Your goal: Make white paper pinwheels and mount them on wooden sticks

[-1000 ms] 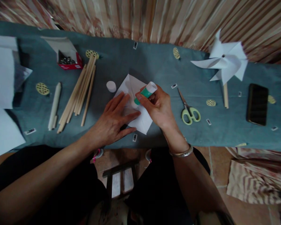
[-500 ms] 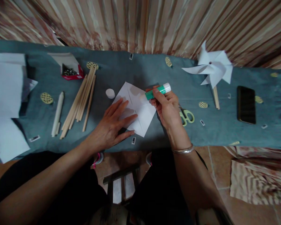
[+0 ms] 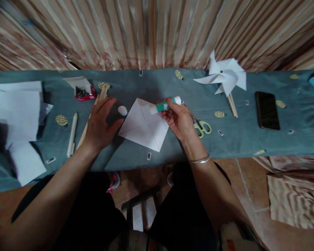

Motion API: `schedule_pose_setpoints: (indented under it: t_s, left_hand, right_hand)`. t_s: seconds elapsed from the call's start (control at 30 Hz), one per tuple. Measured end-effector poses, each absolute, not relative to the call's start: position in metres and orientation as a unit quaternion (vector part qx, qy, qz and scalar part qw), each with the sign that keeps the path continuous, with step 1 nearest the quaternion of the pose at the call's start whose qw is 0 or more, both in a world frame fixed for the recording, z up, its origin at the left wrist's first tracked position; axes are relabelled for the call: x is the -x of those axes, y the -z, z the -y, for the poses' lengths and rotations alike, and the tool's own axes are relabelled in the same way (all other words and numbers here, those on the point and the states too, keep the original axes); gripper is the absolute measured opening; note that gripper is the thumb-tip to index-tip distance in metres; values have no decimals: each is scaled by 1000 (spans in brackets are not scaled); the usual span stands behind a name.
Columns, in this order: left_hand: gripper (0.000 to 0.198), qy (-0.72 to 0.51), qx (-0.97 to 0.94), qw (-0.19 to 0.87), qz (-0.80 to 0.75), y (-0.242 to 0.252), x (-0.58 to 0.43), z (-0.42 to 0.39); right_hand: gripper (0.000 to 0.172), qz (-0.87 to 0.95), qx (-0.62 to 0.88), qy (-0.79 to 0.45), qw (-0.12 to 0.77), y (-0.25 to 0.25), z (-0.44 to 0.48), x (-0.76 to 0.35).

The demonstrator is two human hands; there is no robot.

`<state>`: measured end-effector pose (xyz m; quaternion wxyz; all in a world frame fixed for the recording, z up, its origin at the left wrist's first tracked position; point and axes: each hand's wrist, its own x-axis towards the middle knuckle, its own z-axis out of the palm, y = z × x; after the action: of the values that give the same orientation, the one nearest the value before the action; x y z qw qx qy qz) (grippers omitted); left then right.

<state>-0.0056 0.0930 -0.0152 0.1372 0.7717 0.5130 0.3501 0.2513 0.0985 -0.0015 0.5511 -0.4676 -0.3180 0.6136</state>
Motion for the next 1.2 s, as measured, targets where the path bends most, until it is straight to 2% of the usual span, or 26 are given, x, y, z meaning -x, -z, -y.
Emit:
schedule_pose_setpoints:
  t_s: [0.23, 0.4, 0.47, 0.63, 0.7, 0.97, 1.2]
  left_hand:
    - [47, -294, -765, 170, -548, 20, -2, -100]
    - [37, -332, -723, 206, -570, 21, -9, -104]
    - [32, -373, -688, 251, -569, 19, -12, -104]
    - [29, -514, -501, 485, -499, 14, -21, -98]
    - [30, -549, -438, 537, -468, 11, -20, -98]
    - [24, -534, -340, 643, -430, -5, -14, -94]
    - [28, -527, -338, 663, -411, -6, -23, -86]
  right_hand:
    - [26, 311, 437, -662, 524, 2, -96, -251]
    - [24, 308, 411, -696, 502, -1, -90, -245]
    - [25, 307, 407, -698, 503, -1, -88, -244]
    - [27, 299, 398, -709, 500, -2, -87, -243]
    - [26, 279, 396, -716, 502, -3, -86, -241]
    - [24, 274, 389, -720, 506, -3, -83, -230]
    - [28, 267, 384, -723, 509, -2, -82, -226]
